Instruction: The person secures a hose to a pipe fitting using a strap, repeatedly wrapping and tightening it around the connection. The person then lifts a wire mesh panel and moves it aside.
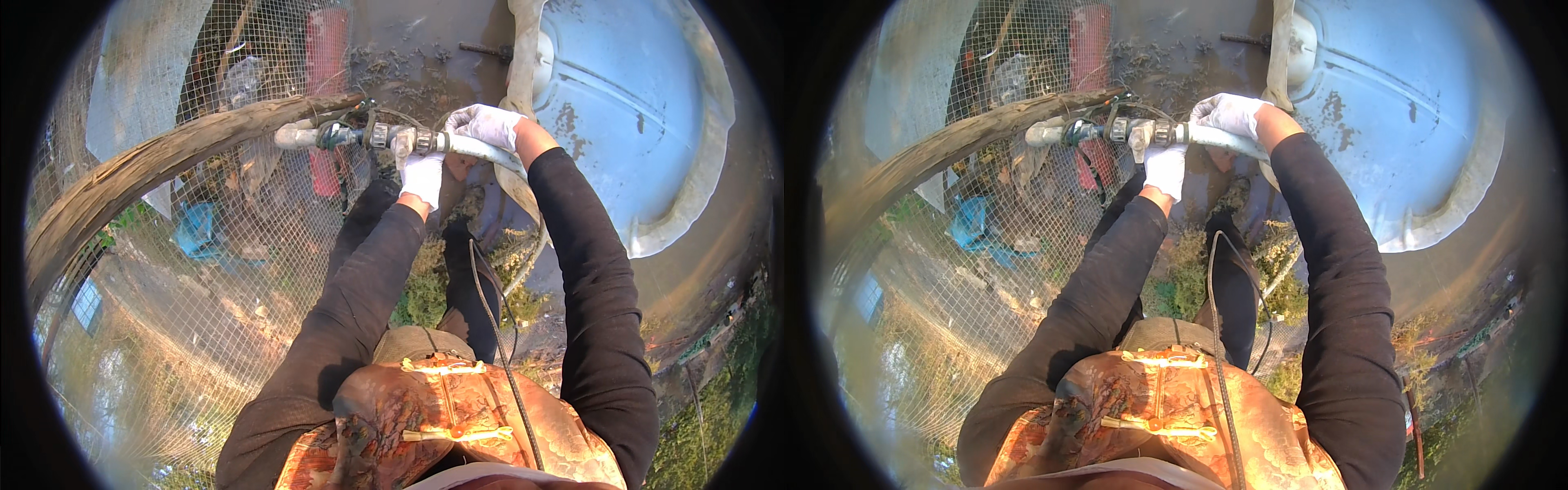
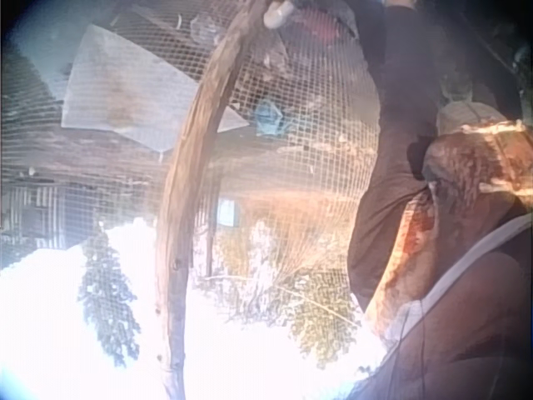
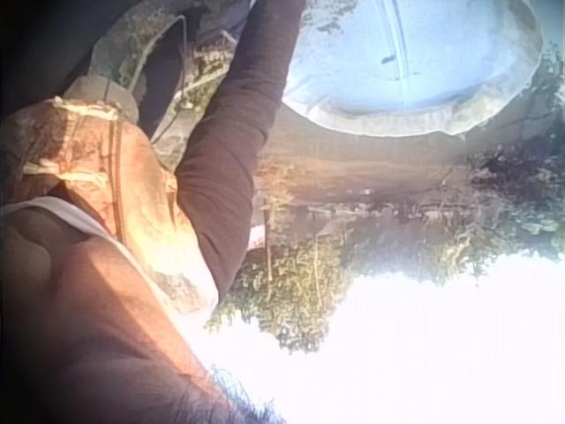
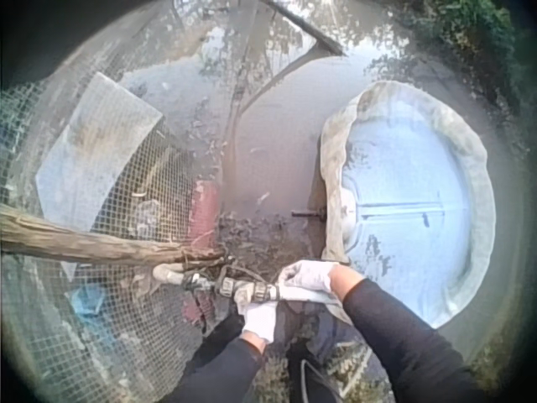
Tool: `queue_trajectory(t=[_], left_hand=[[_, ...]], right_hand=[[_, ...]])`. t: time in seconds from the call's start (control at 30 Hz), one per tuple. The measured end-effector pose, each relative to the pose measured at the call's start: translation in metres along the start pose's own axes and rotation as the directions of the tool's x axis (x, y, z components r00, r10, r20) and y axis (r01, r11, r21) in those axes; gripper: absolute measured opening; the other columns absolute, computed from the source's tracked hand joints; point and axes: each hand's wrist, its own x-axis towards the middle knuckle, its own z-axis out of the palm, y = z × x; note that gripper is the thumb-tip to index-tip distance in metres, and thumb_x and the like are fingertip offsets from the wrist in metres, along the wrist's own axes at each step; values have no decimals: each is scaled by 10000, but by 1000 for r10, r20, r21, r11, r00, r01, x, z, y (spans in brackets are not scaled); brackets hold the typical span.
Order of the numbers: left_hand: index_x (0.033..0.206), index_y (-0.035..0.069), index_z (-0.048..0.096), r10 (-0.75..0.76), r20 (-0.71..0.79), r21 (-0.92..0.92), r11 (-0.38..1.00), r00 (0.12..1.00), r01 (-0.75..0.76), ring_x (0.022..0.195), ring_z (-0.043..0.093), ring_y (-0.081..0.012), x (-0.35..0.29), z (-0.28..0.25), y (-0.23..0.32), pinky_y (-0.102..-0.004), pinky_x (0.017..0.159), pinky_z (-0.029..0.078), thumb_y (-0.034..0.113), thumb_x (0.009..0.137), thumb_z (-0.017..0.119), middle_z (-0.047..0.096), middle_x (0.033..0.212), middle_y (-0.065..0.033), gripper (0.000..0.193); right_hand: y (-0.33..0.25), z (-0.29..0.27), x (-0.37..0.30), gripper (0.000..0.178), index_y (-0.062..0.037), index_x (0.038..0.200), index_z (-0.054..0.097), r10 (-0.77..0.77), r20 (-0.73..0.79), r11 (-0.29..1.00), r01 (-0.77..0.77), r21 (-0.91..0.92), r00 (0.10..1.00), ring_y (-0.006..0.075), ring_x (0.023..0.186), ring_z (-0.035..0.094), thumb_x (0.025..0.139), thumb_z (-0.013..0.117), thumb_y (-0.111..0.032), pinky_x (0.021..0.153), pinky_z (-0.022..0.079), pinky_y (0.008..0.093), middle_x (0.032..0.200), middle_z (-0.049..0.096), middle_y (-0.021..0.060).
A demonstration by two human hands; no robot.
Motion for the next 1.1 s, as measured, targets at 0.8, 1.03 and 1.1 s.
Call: queue_trajectory(t=[0.8,1.03,1.1], left_hand=[[1070,19,691,-142,21,-72,987,990,143,909,631,-208,-6,4,-8,-354,830,496,228,975,628,696,1021,-117,238],[952,9,740,120,-11,355,928,993,-108,770,623,-228,-51,-19,36,-350,764,489,284,961,674,670,823,-116,282],[955,14,740,116,-32,445,891,993,-90,814,622,-243,-57,-27,38,-367,789,486,281,951,690,672,847,-129,271]], right_hand=[[-13,-13,-5,91,-61,909,623,-187,-114,982,185,-24,976,139,910,673,944,688,-115,862,540,289,927,704,39],[-45,-16,-42,188,-57,972,720,-203,-137,866,113,-488,970,189,936,694,868,773,-204,856,539,338,980,744,49],[-56,-19,-54,214,-65,1003,747,-132,-191,644,-62,-762,973,264,982,704,845,779,-205,893,535,371,1023,756,61]])
